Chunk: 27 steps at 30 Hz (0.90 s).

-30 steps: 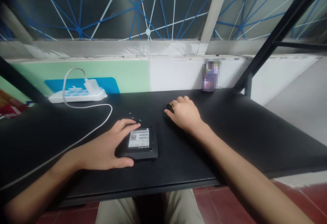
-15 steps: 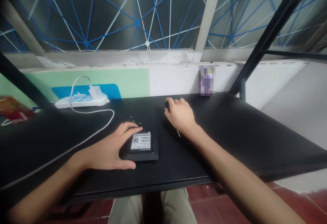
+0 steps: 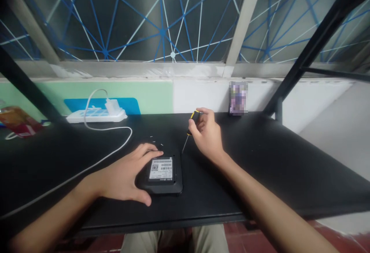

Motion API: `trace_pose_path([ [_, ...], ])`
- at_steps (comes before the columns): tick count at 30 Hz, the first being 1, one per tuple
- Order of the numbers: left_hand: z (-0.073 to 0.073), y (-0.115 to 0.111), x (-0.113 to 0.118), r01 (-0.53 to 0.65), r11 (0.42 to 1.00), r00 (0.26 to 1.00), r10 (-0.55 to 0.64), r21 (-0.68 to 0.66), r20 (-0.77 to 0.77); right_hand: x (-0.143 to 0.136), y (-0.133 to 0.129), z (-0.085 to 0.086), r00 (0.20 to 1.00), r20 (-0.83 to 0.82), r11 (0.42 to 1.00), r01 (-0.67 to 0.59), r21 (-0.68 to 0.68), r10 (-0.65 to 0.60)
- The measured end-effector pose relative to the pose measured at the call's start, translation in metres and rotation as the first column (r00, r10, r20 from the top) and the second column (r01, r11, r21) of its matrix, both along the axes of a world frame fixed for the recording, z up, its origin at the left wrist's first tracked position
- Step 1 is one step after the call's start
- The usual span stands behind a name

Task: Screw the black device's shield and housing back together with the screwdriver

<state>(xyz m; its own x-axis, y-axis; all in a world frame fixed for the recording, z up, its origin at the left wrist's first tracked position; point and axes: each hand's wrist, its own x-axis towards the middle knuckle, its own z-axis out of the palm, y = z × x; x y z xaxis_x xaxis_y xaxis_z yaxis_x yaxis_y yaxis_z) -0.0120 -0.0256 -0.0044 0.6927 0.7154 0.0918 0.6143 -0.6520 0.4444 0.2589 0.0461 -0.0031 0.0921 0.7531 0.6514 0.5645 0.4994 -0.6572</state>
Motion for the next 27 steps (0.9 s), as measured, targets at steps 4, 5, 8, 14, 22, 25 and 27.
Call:
trace_pose_path([
  [4,0.001,0.006,-0.005,-0.051,0.996,0.994,0.044,0.07,0.097,0.001,0.004,-0.008,0.975,-0.182,0.991,-0.121,0.065,0.131],
  [5,0.002,0.008,-0.006,-0.095,0.99,0.988,0.081,0.101,0.13,0.001,0.004,-0.009,0.964,-0.216,0.987,-0.14,0.079,0.154],
  [8,0.002,0.014,-0.01,-0.235,0.954,0.955,0.191,0.188,0.226,-0.001,0.003,-0.012,0.942,-0.27,0.98,-0.186,0.076,0.2],
  [14,-0.002,0.019,-0.01,-0.281,0.926,0.947,0.226,0.251,0.229,-0.008,-0.005,-0.012,0.913,-0.314,0.964,-0.266,0.024,0.26],
  [22,0.004,0.013,-0.005,-0.13,0.97,0.984,0.1,0.205,0.15,-0.012,-0.011,-0.016,0.928,-0.249,0.955,-0.294,-0.036,0.276],
  [25,0.005,0.011,-0.004,-0.106,0.978,0.988,0.082,0.181,0.134,-0.013,-0.013,-0.017,0.927,-0.236,0.952,-0.306,-0.027,0.291],
  [27,0.006,0.011,-0.004,-0.098,0.981,0.989,0.077,0.165,0.125,-0.014,-0.014,-0.017,0.928,-0.229,0.951,-0.309,-0.025,0.295],
])
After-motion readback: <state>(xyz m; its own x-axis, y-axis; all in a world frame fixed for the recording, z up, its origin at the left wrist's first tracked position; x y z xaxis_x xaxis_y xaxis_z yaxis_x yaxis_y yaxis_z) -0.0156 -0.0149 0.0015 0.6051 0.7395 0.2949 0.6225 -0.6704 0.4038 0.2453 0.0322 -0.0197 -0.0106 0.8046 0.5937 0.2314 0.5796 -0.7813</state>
